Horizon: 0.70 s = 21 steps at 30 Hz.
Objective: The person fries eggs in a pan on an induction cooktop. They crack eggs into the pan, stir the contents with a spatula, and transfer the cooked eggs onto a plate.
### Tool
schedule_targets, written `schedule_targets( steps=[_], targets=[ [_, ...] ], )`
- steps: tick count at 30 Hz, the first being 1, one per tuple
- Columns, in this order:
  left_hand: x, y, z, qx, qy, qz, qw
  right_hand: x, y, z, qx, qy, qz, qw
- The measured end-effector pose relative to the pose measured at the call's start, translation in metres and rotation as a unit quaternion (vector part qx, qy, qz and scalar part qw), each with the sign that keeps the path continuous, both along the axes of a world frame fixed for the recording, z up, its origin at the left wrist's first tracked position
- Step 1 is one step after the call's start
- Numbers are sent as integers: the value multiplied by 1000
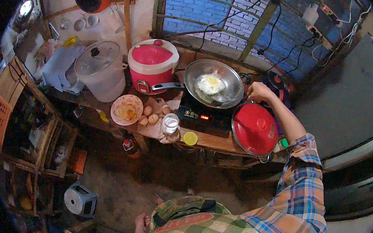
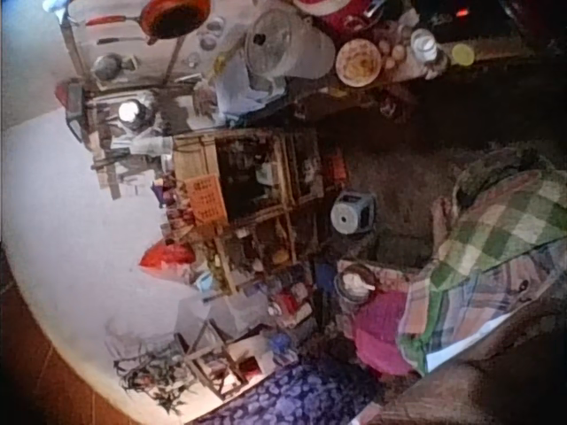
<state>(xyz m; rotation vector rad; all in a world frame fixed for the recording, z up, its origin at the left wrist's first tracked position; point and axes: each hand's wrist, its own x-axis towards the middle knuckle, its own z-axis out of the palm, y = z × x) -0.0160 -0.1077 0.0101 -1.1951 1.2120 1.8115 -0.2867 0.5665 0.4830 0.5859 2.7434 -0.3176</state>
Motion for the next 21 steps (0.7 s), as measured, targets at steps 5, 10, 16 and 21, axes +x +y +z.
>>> schedule_targets(
  steps=[5,10,16,21],
  targets=[
    [-7,0,-1,33,-6,-109,993,2,15,-12,46,14,13,999],
    [2,10,6,-15,-10,-21,1000,3,-1,3,47,52,-2,998],
    [-11,14,-2,-12,-1,-42,999,8,16,-5,38,-36,15,999],
    [-13,9,5,50,-3,-19,999,6,-3,3,68,39,-22,997]
  ],
)
